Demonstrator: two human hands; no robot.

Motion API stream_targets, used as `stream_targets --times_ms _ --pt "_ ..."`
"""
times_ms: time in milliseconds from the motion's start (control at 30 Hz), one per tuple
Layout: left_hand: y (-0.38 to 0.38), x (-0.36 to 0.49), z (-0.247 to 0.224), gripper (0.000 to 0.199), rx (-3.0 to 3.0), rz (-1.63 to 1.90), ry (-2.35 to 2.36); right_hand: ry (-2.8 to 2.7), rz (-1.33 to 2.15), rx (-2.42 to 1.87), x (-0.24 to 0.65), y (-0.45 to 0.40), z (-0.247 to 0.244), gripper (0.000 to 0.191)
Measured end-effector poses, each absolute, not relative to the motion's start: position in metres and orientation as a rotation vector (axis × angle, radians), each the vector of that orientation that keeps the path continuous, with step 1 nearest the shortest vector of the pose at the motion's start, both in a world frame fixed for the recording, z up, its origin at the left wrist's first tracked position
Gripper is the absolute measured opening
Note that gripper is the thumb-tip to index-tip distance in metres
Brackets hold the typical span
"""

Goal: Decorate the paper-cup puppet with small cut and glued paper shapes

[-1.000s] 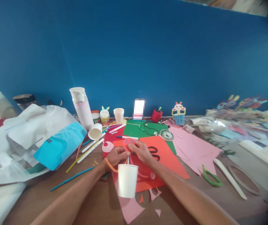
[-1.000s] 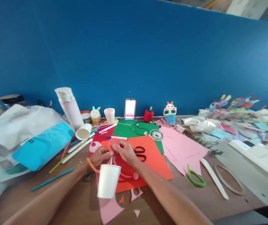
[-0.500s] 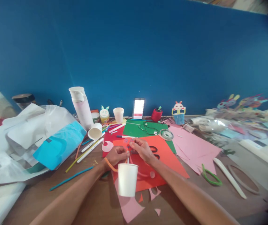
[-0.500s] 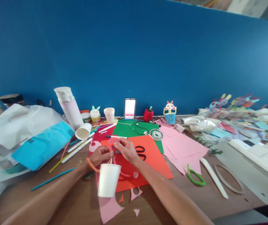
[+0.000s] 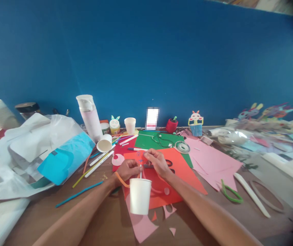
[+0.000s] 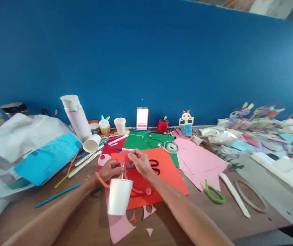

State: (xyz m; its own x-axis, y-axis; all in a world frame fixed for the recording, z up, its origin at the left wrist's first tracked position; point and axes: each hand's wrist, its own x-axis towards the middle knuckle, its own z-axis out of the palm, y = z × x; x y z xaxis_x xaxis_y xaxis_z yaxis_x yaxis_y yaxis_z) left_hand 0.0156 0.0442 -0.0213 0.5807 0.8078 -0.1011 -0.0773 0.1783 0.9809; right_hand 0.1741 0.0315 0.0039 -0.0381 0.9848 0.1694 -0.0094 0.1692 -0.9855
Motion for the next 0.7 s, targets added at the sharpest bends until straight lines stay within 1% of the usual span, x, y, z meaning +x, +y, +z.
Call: stream_targets --times_ms 300,500,700 --pt "0.0432 0.0164 -0.0179 0.027 1.246 0.703 0.744 -1.316 1.135 -1.065 0.1735 0.0306 0.0056 0.019" --pt "0.0419 0.0166 -0.0156 0.028 1.247 0.697 0.748 -1.230 1.319 -0.999 0.1701 0.0293 0.0061 0.021" --pt "0.0429 0.0166 -0.0187 0.025 1.278 0.701 0.744 -1.334 1.233 -1.049 0.1717 0.0317 0.0024 0.022"
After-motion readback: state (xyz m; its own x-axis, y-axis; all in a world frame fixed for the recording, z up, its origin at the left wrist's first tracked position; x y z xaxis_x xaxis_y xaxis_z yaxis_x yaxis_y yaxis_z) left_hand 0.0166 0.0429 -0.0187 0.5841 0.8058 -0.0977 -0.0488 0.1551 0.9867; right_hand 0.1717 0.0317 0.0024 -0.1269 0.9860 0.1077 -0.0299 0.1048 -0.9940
